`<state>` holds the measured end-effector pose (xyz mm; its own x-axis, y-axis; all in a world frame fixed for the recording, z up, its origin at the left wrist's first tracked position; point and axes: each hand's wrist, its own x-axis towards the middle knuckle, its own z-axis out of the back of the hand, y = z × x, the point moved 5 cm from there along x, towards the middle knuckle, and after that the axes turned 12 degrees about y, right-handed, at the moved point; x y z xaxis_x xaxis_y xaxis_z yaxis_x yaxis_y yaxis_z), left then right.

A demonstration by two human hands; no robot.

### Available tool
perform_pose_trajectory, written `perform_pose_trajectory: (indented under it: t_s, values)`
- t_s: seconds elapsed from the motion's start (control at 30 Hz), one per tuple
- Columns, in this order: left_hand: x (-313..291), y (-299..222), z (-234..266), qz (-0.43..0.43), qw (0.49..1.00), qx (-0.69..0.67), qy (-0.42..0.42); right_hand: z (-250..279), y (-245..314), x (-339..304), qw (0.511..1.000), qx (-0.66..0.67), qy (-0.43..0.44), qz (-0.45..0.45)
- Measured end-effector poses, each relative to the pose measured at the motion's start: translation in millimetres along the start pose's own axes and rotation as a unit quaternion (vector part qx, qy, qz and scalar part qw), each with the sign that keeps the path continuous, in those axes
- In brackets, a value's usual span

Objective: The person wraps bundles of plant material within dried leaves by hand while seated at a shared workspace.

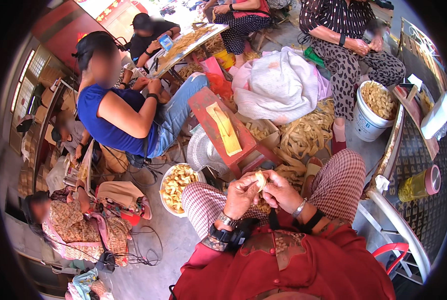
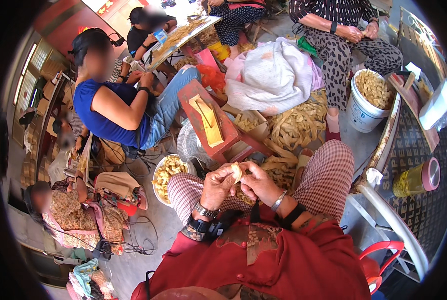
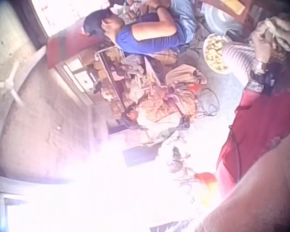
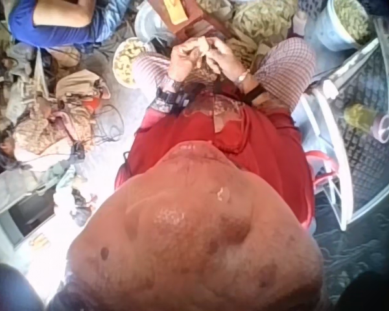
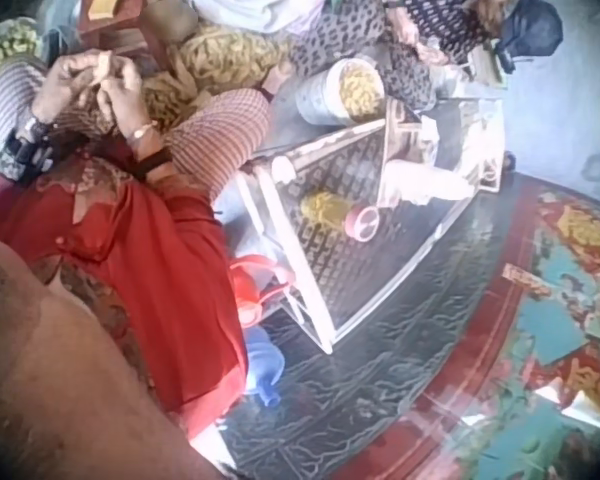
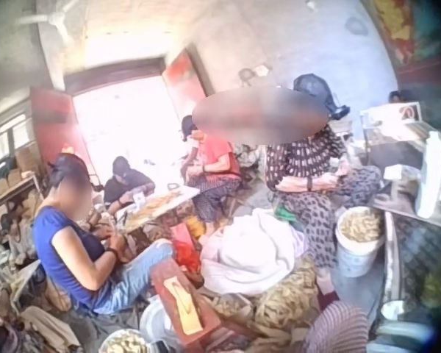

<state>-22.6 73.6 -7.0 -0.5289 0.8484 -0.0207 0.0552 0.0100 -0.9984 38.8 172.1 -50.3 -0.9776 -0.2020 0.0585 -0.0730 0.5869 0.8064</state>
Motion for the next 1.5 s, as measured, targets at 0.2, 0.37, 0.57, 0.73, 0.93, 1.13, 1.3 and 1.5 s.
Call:
perform_pose_trajectory:
  t_s: [0.2,0.37,0.57,0.73,0.93,1.13,1.3,1.5]
  values:
    - [11,11,-6,-0.037,0.99,-0.124,-0.063,16,-11,4,0.994,-0.028,-0.079,0.068]
    - [18,12,-8,-0.034,0.982,-0.171,-0.075,16,-5,-2,0.989,-0.054,-0.123,0.065]
    - [22,32,-3,-0.002,0.976,-0.208,-0.069,4,20,-11,0.944,-0.213,-0.189,0.165]
    - [29,36,-5,0.005,0.982,-0.156,-0.105,-10,41,-21,0.86,-0.388,-0.227,0.242]
    - [27,33,-10,0.025,0.991,-0.048,-0.125,-9,41,-18,0.821,-0.467,-0.187,0.27]
    - [25,26,-18,0.014,0.995,-0.026,-0.092,-4,47,-20,0.792,-0.502,-0.231,0.259]
    - [25,19,-21,0.021,0.995,-0.022,-0.097,-3,48,-17,0.751,-0.549,-0.247,0.271]
    - [20,14,-20,0.035,0.982,0.146,-0.111,-3,39,-18,0.765,-0.555,-0.204,0.254]
